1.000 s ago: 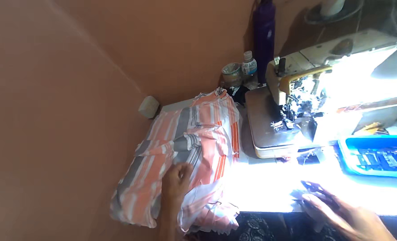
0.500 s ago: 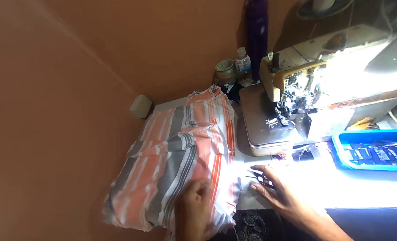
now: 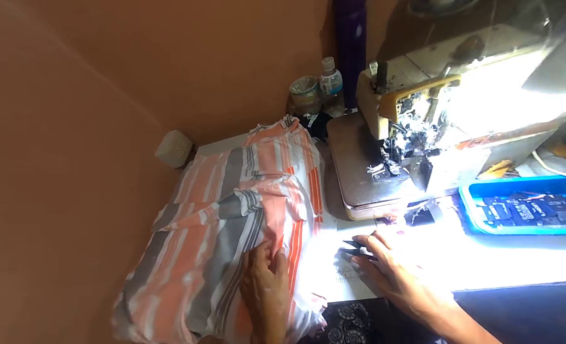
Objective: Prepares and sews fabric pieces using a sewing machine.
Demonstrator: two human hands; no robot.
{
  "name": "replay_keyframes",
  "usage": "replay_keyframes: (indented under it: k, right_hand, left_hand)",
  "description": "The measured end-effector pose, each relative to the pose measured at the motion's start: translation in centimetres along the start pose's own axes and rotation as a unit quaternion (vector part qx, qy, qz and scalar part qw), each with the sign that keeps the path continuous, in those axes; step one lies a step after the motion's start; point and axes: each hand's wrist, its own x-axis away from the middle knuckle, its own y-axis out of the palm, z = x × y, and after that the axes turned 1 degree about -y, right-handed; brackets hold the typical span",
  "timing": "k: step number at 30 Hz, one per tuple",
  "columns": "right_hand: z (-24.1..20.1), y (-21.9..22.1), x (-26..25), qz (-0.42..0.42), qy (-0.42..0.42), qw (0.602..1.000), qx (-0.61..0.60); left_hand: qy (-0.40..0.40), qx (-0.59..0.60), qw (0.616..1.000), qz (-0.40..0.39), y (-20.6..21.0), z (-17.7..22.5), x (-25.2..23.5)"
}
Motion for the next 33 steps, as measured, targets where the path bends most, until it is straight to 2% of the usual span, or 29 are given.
replay_keyframes:
  k: [6, 10, 17, 20, 23, 26, 29, 31, 33]
  right_hand:
    - [1.4, -2.2, 1.6, 0.071, -0.029, 0.995, 0.066]
    - [0.5, -3.7, 1.2, 0.118, -0.048, 0.991, 0.048]
    - [3.3, -3.3, 2.7, 0.053, 0.036, 0.985, 0.160]
    - [3.9, -2.8, 3.3, 0.082, 0.015, 0.985, 0.153]
    - [1.3, -2.0, 1.8, 0.109, -0.029, 0.989, 0.095]
    - [-3.8, -0.5, -1.7, 0.023, -0.093, 0.995, -0.004]
    - [-7.4, 3.3, -5.7, -0.077, -0.119, 0.987, -0.080]
    - [-8.5, 4.3, -7.8, -0.217, -0.082, 0.967, -0.102]
    - [-9.6, 3.3, -8.6, -0.330, -0.081, 0.935, -0.100]
  left_hand:
    - [-0.005, -0.064, 0.998, -0.024, -0.2, 0.6, -1.9]
    - [0.015, -0.087, 0.996, -0.009, 0.4, 0.6, -2.5]
    - [0.018, -0.086, 0.996, -0.016, 0.2, 0.0, -3.3]
    - [0.034, -0.078, 0.996, 0.001, -0.2, 0.0, -3.9]
    - [0.068, -0.074, 0.995, 0.027, -0.8, 0.4, -4.3]
    - [0.115, -0.080, 0.990, 0.013, -2.0, 1.0, -4.9]
    - [0.135, -0.095, 0.986, -0.016, -5.0, 1.3, -6.1]
    - [0.155, -0.109, 0.982, 0.001, -8.5, 0.6, -7.4]
    - [0.166, -0.117, 0.978, 0.038, -13.2, -1.3, -9.4]
